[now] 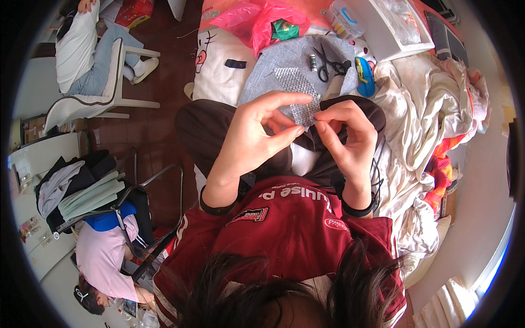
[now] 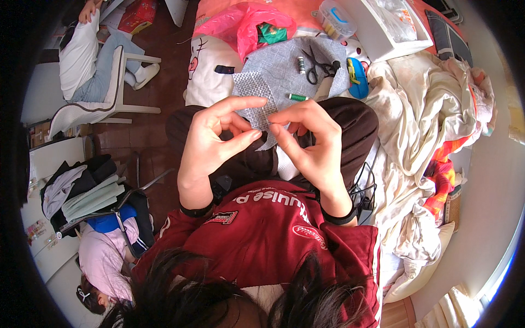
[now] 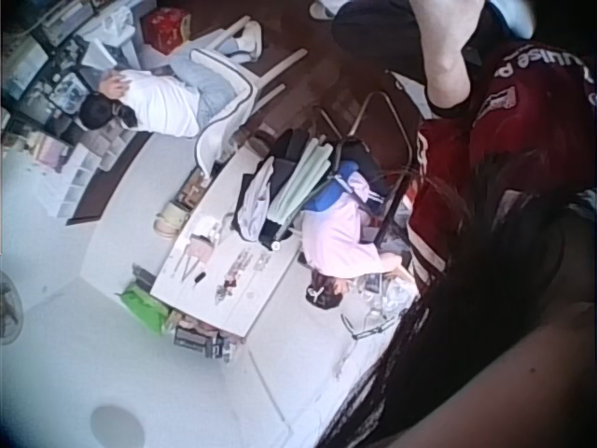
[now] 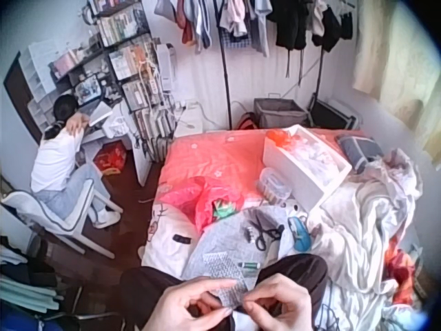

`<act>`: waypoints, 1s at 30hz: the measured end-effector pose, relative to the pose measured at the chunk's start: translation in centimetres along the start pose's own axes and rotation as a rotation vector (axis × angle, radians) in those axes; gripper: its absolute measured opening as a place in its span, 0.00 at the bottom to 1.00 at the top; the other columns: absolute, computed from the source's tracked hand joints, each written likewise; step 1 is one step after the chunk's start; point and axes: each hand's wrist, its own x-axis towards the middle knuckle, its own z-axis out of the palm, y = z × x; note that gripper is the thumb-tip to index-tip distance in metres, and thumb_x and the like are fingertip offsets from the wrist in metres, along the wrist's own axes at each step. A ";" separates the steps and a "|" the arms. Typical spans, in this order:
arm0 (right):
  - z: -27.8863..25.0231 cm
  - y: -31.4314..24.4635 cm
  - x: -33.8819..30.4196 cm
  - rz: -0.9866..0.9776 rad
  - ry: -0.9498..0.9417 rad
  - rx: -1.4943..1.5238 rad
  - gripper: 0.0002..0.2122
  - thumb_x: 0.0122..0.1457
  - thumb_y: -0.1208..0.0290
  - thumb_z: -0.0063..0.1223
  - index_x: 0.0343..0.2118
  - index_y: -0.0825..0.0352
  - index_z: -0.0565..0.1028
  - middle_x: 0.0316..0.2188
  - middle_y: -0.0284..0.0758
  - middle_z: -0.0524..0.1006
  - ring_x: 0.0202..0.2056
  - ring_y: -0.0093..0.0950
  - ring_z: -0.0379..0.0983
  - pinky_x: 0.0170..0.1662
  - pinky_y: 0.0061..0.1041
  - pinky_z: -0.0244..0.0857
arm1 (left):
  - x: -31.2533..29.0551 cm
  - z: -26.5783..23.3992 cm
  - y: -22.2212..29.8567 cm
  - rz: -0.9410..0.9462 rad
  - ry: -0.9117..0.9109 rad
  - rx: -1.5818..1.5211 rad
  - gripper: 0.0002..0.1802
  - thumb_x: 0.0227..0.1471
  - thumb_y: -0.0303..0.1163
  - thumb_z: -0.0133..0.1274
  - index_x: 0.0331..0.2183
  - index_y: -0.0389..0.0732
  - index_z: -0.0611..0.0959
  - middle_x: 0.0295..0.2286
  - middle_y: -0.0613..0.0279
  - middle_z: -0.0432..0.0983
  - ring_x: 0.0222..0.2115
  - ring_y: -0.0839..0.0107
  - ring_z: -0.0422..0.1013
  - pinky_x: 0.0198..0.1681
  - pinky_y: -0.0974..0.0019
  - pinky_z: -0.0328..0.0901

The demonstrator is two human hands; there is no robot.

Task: The person is sewing a small piece of grey fabric while sitting on a bed.

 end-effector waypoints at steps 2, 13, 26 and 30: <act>0.3 -0.4 0.2 -0.022 -0.056 -0.053 0.07 0.40 0.79 0.57 0.26 0.66 0.75 0.21 0.30 0.70 0.23 0.20 0.65 0.23 0.17 0.58 | 0.0 0.0 -0.2 -0.007 -0.007 -0.004 0.21 0.38 0.16 0.52 0.40 0.37 0.73 0.27 0.65 0.73 0.23 0.83 0.69 0.26 0.81 0.62; 0.5 0.4 0.3 0.017 0.045 0.431 0.03 0.58 0.76 0.35 0.33 0.68 0.60 0.31 0.38 0.72 0.35 0.24 0.68 0.41 0.21 0.59 | 0.7 0.2 -1.9 0.077 0.118 0.209 0.21 0.35 0.16 0.52 0.37 0.40 0.75 0.32 0.61 0.73 0.24 0.77 0.72 0.22 0.78 0.63; -10.1 2.4 0.3 0.052 0.922 0.373 0.08 0.55 0.76 0.43 0.36 0.73 0.69 0.16 0.24 0.61 0.17 0.12 0.51 0.21 0.11 0.47 | 2.7 -3.8 -6.7 0.057 0.480 0.726 0.18 0.34 0.18 0.52 0.35 0.39 0.75 0.31 0.56 0.72 0.23 0.66 0.72 0.28 0.67 0.65; -12.4 3.2 -0.9 -0.038 0.920 0.427 0.09 0.55 0.75 0.43 0.37 0.73 0.68 0.17 0.26 0.63 0.17 0.12 0.51 0.21 0.11 0.48 | 3.0 -5.9 -9.3 0.058 0.614 1.024 0.19 0.34 0.20 0.53 0.36 0.41 0.75 0.34 0.56 0.72 0.27 0.64 0.73 0.31 0.65 0.65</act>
